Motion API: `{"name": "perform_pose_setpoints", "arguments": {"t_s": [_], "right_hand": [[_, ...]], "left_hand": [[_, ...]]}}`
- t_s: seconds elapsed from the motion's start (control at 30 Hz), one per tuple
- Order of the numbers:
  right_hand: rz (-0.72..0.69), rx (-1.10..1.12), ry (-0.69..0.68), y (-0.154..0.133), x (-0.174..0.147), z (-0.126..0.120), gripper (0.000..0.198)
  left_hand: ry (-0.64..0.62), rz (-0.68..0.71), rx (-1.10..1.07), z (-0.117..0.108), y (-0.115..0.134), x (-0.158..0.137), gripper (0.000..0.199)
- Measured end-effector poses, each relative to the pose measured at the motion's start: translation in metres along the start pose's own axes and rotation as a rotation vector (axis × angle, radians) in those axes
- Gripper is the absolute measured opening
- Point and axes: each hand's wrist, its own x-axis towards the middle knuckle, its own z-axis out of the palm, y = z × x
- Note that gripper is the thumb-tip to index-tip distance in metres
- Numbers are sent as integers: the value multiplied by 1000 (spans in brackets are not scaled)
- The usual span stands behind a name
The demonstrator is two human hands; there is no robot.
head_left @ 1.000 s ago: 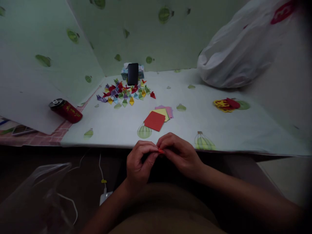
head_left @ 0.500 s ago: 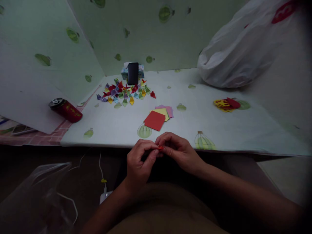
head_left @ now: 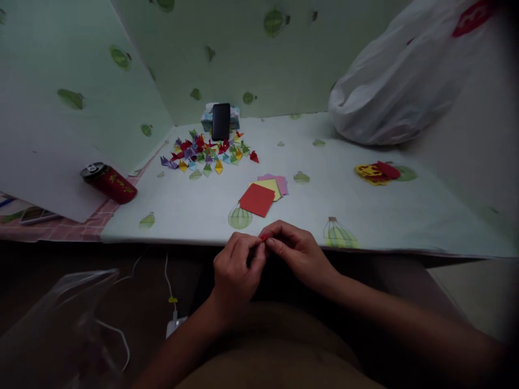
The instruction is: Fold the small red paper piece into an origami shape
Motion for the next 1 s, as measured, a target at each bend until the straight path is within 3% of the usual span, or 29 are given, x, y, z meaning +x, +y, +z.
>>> {"name": "perform_pose_setpoints", "arguments": {"t_s": [0.13,0.37,0.57,0.8,1.0], "right_hand": [[-33,-80,20,-1,0,-2,7],[7,-121,-39,-3,2,-4,14],[36,-141,-132,-4,3,-4,15],[144,-14,-235,-7,5,-4,18],[125,-109,-286,-6,5,-6,17]], "left_hand": [[-51,-105,-133,-2,1,1,6],[-148,-535,-485,-8,-2,6,6],[-201,-620,-566,-11,-1,8,8],[-292,-750,-680,-14,-3,12,10],[-312,-715,-579,-17,-3,15,13]]}}
